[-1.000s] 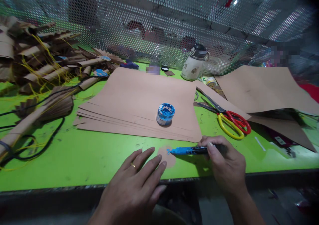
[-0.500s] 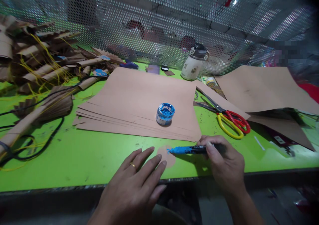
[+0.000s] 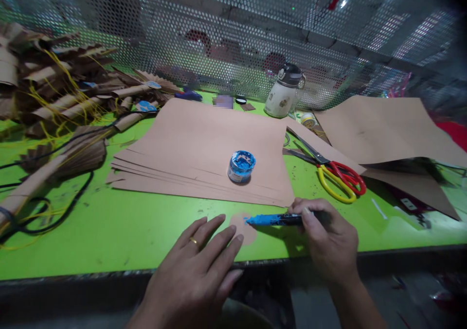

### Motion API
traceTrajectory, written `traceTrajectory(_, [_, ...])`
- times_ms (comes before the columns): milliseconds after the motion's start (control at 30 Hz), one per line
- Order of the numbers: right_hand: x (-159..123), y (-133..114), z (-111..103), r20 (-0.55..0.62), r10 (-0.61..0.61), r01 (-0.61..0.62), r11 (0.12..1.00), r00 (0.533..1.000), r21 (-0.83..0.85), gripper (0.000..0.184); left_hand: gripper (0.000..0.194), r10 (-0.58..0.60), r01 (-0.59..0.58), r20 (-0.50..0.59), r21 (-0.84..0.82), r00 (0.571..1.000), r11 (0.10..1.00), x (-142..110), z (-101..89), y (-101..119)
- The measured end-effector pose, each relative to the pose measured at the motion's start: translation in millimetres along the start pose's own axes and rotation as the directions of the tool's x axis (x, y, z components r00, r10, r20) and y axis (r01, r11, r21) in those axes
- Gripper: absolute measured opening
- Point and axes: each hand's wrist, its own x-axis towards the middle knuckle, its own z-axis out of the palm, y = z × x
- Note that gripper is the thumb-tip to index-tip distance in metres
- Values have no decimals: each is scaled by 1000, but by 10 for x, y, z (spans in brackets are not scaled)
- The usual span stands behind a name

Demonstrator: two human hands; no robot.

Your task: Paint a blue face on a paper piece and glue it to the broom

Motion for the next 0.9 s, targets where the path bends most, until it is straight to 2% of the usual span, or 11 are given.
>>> traceTrajectory(267, [5,4,-20,9,-22,22,1000,1000,-14,11,30,-61,61,-16,-32,998,998,-6,42,56])
traceTrajectory(400, [-10,-1,-9,20,-10,9,1000,1000,17,8,27,-43,41,-88,-25,995,999,4,52,32])
traceTrajectory(533, [0,-7,9,-4,-29,29,997,1000,73,8,31,17,-17,-11,2,1000,1000,5,35,2])
traceTrajectory(633, [7,-7,11,-24,-21,22,997,999,70,9,30,-24,23,-47,-24,999,999,-6,46,11])
traceTrajectory(900, [-19,22,-13,-1,3,-3,1000,1000,-1,11,32,-21,21,-17,-19,1000,1000,-2,23,22])
